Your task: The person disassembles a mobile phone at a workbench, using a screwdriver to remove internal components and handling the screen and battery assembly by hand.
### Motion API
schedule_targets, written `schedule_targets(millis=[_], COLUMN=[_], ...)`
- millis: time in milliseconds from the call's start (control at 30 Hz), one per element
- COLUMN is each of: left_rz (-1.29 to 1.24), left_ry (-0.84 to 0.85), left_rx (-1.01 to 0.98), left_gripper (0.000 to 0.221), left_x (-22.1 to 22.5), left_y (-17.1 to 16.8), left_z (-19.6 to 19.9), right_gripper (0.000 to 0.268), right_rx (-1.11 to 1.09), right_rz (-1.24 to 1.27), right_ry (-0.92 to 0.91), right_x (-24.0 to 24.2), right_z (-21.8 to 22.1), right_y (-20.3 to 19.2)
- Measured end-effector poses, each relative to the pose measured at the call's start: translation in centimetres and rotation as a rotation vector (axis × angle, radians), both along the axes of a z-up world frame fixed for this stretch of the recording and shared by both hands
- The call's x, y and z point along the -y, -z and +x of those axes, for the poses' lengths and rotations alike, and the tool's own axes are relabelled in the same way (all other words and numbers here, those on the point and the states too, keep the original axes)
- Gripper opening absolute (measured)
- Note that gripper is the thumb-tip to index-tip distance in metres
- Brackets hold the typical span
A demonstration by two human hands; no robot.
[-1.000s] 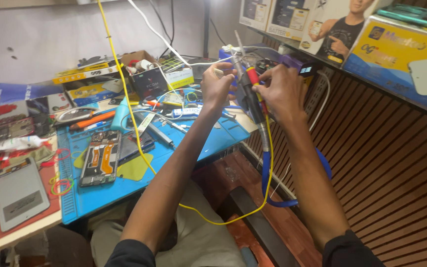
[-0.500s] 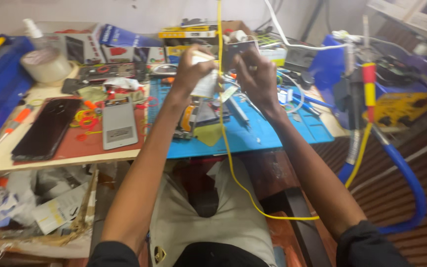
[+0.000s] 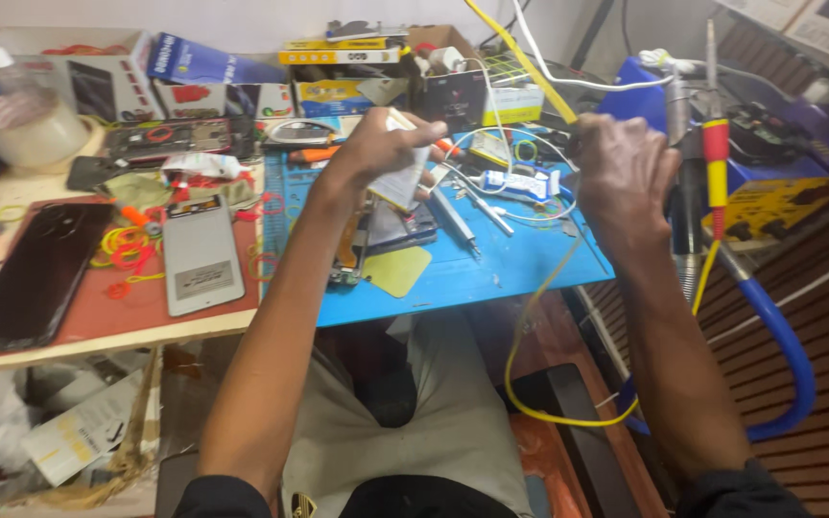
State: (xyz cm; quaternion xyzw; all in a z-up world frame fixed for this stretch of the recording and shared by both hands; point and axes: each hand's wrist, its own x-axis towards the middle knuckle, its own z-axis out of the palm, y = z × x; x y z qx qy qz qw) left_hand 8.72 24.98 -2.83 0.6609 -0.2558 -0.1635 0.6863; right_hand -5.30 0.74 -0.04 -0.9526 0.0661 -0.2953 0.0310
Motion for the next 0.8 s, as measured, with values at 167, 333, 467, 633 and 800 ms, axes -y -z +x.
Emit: schedule_targets(millis=[167, 333, 467, 633, 800], left_rz=[-0.008, -0.004, -0.006, 0.011, -0.04], left_ry=[0.065, 0.037, 0.022, 0.012, 0.042], left_rx=[-0.007, 0.012, -0.007, -0.002, -0.053], left_gripper=[0.044, 0.046, 0.049, 0.051, 0.058], left_x=[3.1, 2.1, 0.2, -0.3, 0.3], left_y=[-0.7, -0.6, -0.3, -0.3, -1.1], left_z=[-0.8, 0.1, 0.9, 0.8, 0.1], right_gripper=[0.021, 0.028, 0.033, 0.027, 0.042], right_rx=[0.115, -0.215, -0.317, -0.782, -0.645], right_rz=[-0.065, 0.001, 0.05, 0.182, -0.108], right_ry=[0.012, 0.128, 0.104, 0.162, 0.384], right_x=[-0.5, 1.9, 1.1, 2.1, 3.2], right_z=[0.7, -0.5, -1.0, -1.1, -2.0], right_y=[4.1, 3.2, 2.6, 2.3, 2.0])
